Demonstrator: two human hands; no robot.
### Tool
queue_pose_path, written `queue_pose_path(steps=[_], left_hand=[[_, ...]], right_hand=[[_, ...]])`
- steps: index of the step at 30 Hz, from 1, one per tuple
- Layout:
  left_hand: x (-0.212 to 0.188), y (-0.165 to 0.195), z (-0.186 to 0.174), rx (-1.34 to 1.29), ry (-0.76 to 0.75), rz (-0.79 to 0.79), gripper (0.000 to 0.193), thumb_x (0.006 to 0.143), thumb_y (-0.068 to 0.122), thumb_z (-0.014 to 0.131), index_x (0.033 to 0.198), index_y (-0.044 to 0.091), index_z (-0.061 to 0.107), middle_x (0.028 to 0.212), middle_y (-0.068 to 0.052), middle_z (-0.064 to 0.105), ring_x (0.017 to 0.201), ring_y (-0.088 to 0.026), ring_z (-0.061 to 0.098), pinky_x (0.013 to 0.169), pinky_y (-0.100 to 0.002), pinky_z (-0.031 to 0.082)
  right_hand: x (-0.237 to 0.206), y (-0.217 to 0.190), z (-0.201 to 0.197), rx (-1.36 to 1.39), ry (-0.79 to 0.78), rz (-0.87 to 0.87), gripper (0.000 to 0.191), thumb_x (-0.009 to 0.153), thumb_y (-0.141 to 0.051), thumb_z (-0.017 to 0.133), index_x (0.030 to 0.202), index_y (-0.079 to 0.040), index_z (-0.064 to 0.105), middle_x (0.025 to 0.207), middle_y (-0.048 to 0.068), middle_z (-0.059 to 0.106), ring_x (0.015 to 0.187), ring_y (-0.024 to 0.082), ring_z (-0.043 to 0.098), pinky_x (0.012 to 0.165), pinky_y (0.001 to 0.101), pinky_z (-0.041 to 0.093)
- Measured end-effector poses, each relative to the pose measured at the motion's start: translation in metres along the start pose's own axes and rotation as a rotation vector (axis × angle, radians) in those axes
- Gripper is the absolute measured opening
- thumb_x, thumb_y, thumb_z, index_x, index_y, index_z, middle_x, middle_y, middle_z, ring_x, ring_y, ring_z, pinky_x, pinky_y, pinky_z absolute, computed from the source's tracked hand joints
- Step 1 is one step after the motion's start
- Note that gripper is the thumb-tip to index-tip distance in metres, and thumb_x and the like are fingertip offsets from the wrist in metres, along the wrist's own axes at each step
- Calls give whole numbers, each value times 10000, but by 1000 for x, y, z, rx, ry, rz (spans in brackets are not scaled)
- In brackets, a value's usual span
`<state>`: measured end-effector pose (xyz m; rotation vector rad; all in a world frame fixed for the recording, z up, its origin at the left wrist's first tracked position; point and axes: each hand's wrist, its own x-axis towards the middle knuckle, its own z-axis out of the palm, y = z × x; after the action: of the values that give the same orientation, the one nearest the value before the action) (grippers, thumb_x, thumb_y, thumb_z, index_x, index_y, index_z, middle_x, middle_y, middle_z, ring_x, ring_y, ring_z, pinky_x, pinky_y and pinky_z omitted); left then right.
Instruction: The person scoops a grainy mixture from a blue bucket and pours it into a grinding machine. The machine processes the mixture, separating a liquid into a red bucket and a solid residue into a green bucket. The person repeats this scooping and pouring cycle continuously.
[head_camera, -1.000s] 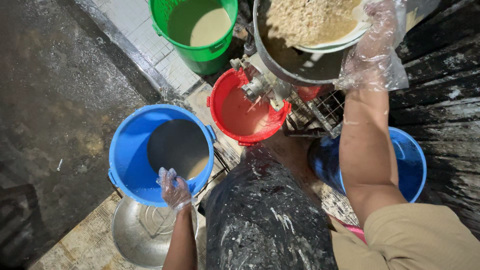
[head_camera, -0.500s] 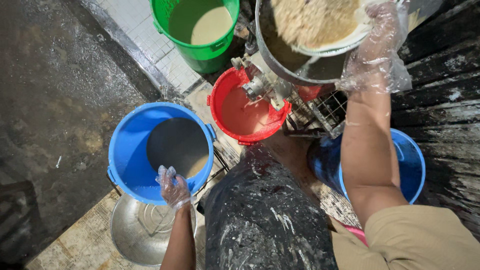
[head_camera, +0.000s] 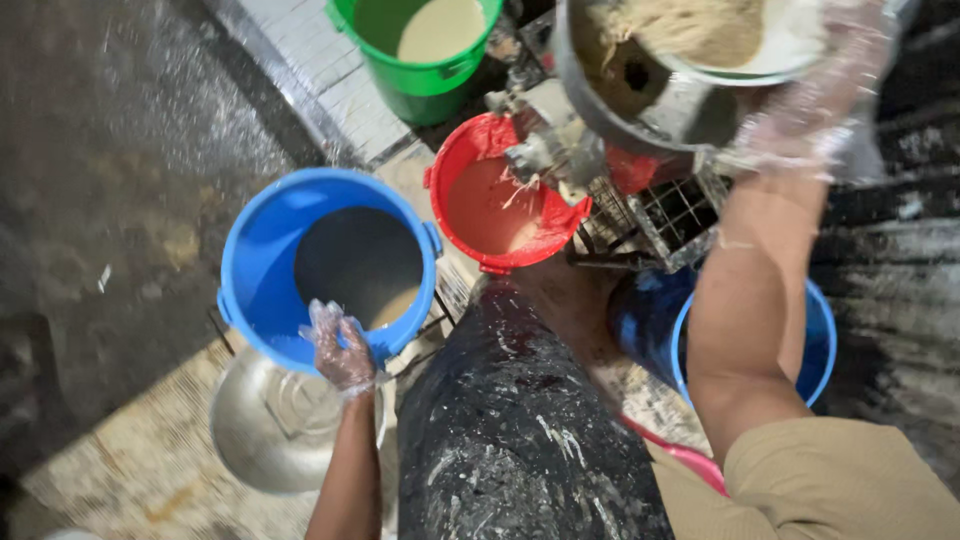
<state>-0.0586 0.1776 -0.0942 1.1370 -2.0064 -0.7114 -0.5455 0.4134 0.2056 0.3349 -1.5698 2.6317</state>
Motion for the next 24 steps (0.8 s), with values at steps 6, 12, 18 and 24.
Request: queue_pose_path(steps=[6,12,18,24], left_hand=[[-14,-3,-61,-75,99,14,371,1058,139,490,1385,17,618,1493,-237,570,1418,-385,546,1170,-461,450],[-75,-39,-66,402,293,-198,368,1065,121,523,1407,14,607,1422,-185,653,1311,-383,615,1113,-497,482],[-161,20,-58,309,633,-382,348,1066,146,537,1381,14,605,1399,-204,640,1355,-388,587,1174,-535,439],[-297,93,-47,336,809,-975,319,995,104,611,1298,20,664,1346,-233,668,1311,-410,600,1097,-499,458]], right_hand=[[-67,11,50,-125,-297,62,439,999,-192,541,1383,-1,449,1231,208,550,1170,366,623,1062,472,550],[-177,115,116,-513,-829,-219,480,1054,-250,508,1461,-19,404,1311,220,516,1239,377,583,1107,478,515],[-321,218,173,-610,-1565,-546,522,1110,-309,476,1538,-36,358,1391,233,483,1309,388,543,1151,485,479],[-375,239,168,-649,-1662,-970,565,1165,-367,443,1616,-53,312,1470,245,449,1379,398,503,1196,492,443]])
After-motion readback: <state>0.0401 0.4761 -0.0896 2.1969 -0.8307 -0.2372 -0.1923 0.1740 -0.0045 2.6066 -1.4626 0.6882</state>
